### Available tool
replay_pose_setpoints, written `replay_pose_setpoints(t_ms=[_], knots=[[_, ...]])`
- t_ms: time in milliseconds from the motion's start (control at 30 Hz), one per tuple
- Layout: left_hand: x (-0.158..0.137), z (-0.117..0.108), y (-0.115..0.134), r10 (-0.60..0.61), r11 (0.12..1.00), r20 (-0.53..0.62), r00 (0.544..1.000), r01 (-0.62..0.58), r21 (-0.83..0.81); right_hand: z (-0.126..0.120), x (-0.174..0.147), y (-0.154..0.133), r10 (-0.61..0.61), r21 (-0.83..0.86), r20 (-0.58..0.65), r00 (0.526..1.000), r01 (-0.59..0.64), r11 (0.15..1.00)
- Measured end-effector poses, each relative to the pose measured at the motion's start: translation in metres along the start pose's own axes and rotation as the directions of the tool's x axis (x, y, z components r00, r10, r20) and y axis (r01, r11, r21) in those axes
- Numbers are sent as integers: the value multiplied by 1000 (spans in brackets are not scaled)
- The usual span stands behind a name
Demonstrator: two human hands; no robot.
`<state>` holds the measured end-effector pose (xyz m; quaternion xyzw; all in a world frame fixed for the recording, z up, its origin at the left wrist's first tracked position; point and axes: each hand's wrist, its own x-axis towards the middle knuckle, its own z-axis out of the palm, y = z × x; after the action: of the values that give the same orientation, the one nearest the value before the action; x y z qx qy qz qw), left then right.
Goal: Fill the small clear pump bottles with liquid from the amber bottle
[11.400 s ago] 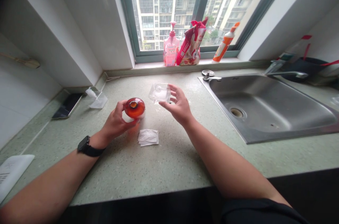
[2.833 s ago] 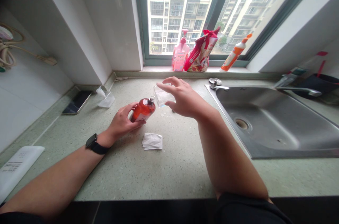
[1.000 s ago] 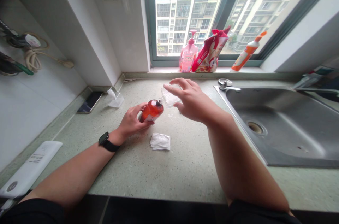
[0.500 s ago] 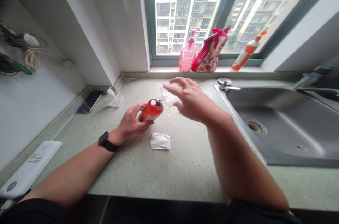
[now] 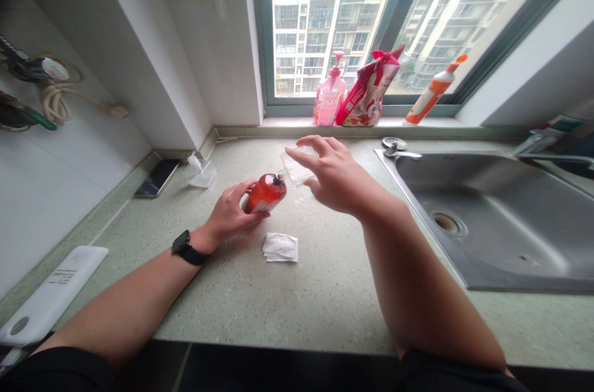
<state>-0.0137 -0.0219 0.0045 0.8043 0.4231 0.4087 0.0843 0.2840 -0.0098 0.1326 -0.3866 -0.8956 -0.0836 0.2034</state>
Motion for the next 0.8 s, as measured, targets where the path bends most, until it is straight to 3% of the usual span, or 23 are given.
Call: replay_pose_setpoints(t_ms=[800], knots=[[-1,2,-2,7,1000,3,1000,-7,0,-1,-1,-3,8,-63,16,1000,-7,998]])
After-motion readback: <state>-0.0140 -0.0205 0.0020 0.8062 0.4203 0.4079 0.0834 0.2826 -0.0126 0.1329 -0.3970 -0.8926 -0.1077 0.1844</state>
